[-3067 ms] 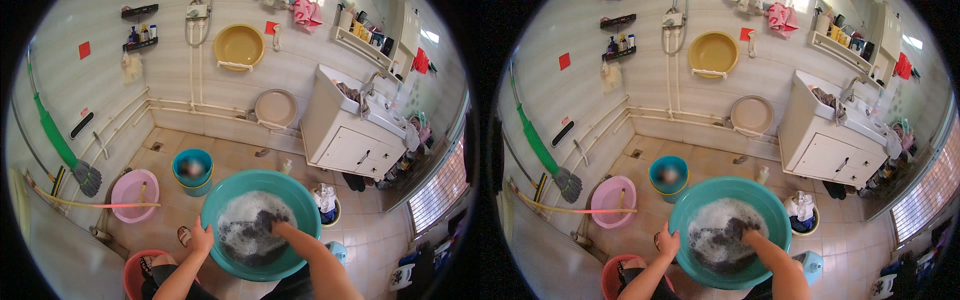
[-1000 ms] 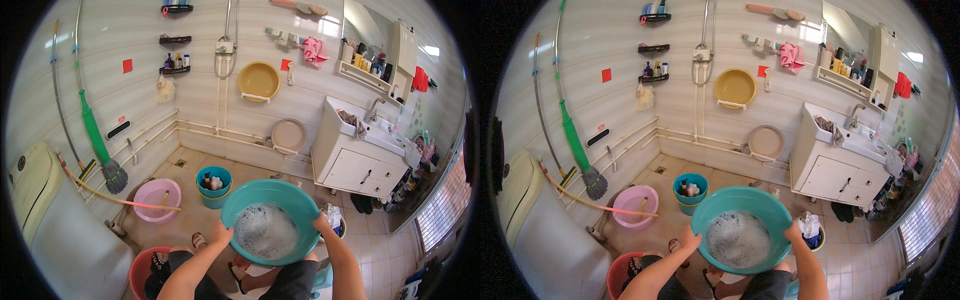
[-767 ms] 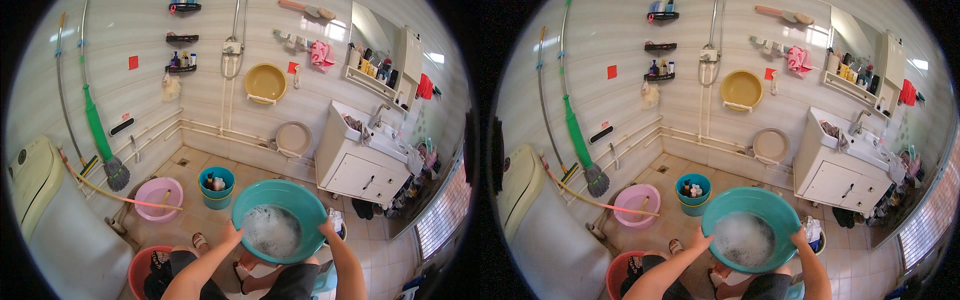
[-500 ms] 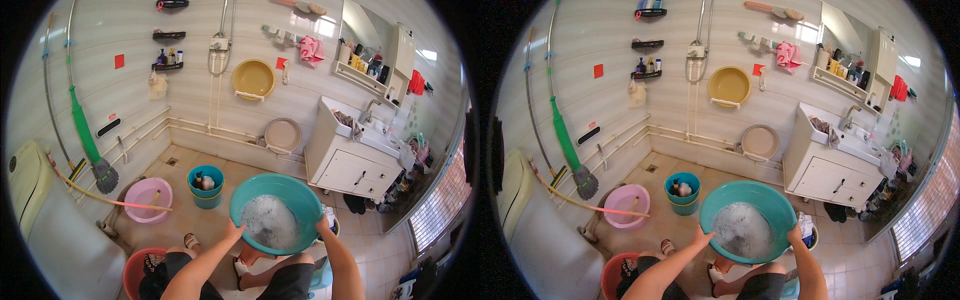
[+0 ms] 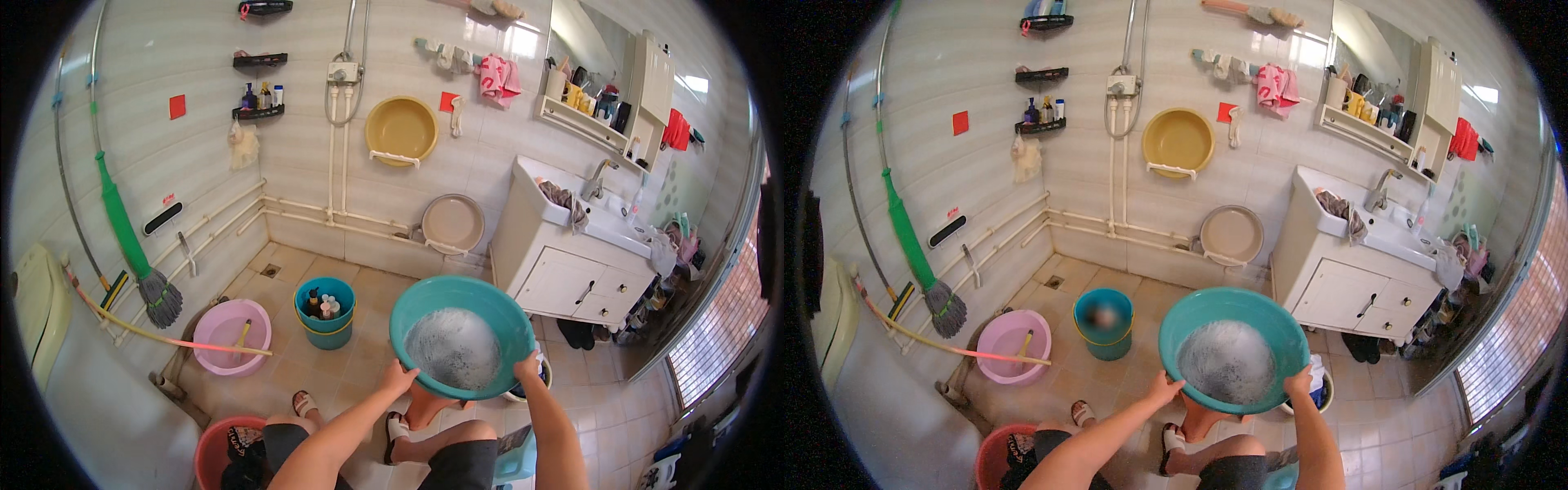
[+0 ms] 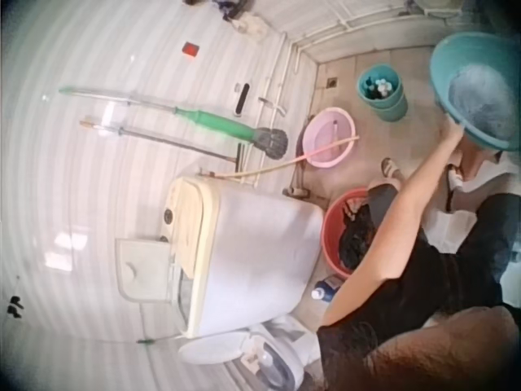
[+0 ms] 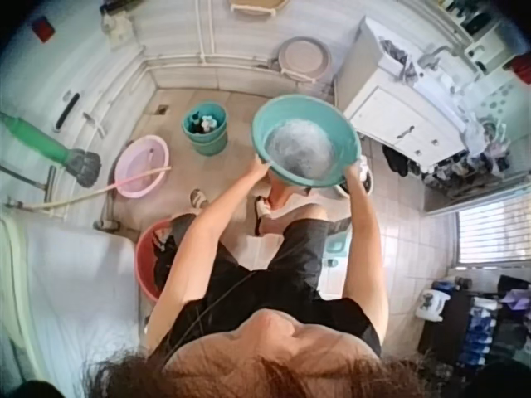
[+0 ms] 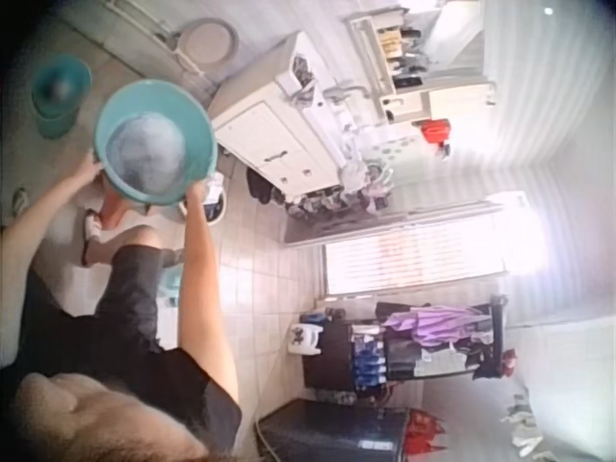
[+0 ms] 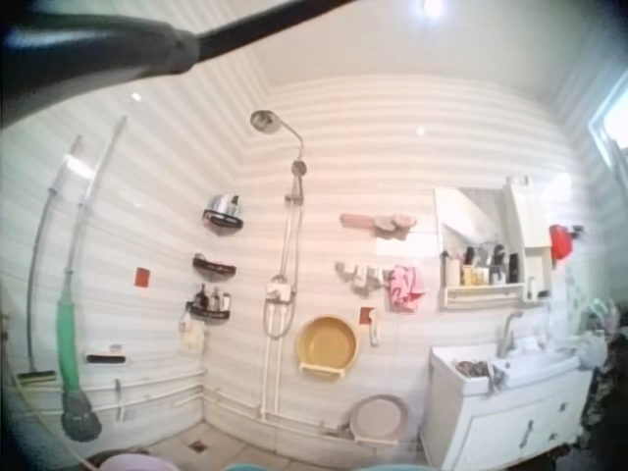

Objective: The person sits on a small stool and hand-washes a dark garment in a teal basin filled with soapy water. They scrub and agitate the fabric, then wring it out and place it into a pink basin. Finally, they pour the soapy water from the teal basin into a blue bucket.

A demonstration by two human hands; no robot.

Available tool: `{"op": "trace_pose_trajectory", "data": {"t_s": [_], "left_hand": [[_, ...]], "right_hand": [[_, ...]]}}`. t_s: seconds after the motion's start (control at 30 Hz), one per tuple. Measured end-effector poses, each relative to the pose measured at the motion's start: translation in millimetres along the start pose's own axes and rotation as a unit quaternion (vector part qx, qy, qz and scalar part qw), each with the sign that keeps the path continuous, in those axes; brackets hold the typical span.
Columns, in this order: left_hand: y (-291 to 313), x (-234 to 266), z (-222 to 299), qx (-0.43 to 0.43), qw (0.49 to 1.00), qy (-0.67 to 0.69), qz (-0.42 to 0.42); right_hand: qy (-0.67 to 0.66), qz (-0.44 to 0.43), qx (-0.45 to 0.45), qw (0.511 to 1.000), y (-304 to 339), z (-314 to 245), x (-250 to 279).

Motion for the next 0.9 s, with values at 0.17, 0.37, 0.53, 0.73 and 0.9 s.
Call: {"op": "trace_pose_trajectory", "data": {"t_s": [0.17, 0.37, 0.53, 0.73, 0.9], "left_hand": [[10.7, 40.8, 13.5, -0.033, 0.999, 0.011, -0.003], [7.8, 121.3, -20.0, -0.024, 0.995, -0.037, 0.089], [12.6, 183.4, -58.4, -0.009, 0.982, -0.077, 0.170], [14.7, 256.7, -76.9, 0.057, 0.974, -0.136, 0.173], [-23.5, 290.4, -135.4, 0.052, 0.960, -0.197, 0.194]], "right_hand": [[-0.013, 0.004, 0.045, 0.999, -14.1, 10.9, -3.1], [0.128, 0.061, 0.220, 0.965, 19.3, -64.3, -3.9], [0.027, -0.033, 0.405, 0.913, 65.9, -187.9, -45.3], [0.041, -0.116, 0.572, 0.811, 135.1, -333.3, -106.5], [0.132, -0.213, 0.640, 0.727, 122.4, -410.8, -191.7]]}}
Point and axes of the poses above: each hand's wrist, its own y-axis away from the middle knuckle, its own x-axis out of the back of the hand, z = x × y, the point moved 6 cm from there along -y, towards the middle knuckle, and after that the axes turned 6 degrees about -z, right-handed, at the moved point
